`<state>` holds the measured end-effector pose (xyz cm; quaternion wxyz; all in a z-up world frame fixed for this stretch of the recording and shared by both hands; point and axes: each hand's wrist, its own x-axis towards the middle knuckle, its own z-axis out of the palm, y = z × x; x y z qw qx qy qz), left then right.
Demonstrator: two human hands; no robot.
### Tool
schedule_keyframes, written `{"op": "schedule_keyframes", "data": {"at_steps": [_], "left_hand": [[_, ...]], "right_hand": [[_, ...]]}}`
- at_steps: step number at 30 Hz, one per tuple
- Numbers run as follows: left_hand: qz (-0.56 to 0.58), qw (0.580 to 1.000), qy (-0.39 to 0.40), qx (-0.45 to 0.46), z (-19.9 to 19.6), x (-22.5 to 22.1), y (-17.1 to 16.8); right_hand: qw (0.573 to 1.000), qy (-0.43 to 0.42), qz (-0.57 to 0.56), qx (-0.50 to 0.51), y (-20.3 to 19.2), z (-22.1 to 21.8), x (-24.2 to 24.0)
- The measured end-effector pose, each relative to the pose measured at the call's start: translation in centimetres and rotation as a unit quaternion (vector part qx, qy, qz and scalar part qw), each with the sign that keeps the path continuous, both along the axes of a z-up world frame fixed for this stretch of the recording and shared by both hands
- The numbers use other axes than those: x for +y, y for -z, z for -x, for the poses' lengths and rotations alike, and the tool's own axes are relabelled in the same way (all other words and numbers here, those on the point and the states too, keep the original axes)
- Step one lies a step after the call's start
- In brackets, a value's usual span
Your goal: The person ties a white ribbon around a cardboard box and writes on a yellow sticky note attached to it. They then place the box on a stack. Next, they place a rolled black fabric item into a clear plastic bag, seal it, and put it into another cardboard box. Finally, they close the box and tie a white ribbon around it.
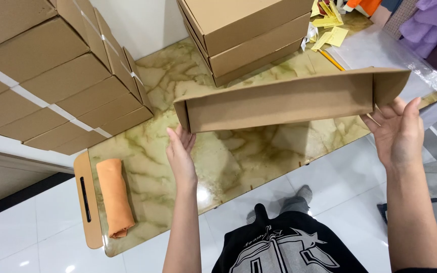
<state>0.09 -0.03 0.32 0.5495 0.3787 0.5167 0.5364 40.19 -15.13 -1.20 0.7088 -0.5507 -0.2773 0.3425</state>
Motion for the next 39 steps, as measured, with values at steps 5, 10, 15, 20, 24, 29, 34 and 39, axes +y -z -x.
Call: {"op": "schedule_keyframes", "data": {"at_steps": [5,10,15,20,24,29,34,39], "left_hand": [[-0.032,0.999,-0.009,0.028,-0.6,0.3,-0.3],[-0.062,0.998,-0.011,0.01,-0.9,0.9,0.6],[-0.072,0.997,-0.01,0.013,-1.0,1.0,0.4],[-0.076,0.996,-0.006,0.042,-1.1,0.9,0.2],[-0.081,0.997,-0.01,0.0,-0.9,1.1,0.7],[-0.058,0.998,-0.016,0.018,-0.9,0.8,0.3],[-0.149,0.985,0.024,0.081,-0.9,0.2,-1.3],[-0.132,0.96,-0.007,0.248,-1.0,0.5,-3.0]], "right_hand": [[0.999,0.003,-0.029,-0.012,0.2,-0.2,1.0],[0.995,-0.007,-0.048,-0.083,-0.3,0.4,1.4],[0.99,-0.009,-0.056,-0.129,-0.7,1.0,1.5],[0.99,0.002,-0.07,-0.119,1.9,-0.8,1.6],[0.988,-0.011,-0.073,-0.135,1.4,-0.2,1.6],[0.988,-0.001,-0.057,-0.142,1.1,-0.2,1.4],[0.987,0.005,-0.017,-0.16,0.4,0.0,1.1],[0.972,0.037,0.027,-0.231,-1.3,1.2,1.2]]}}
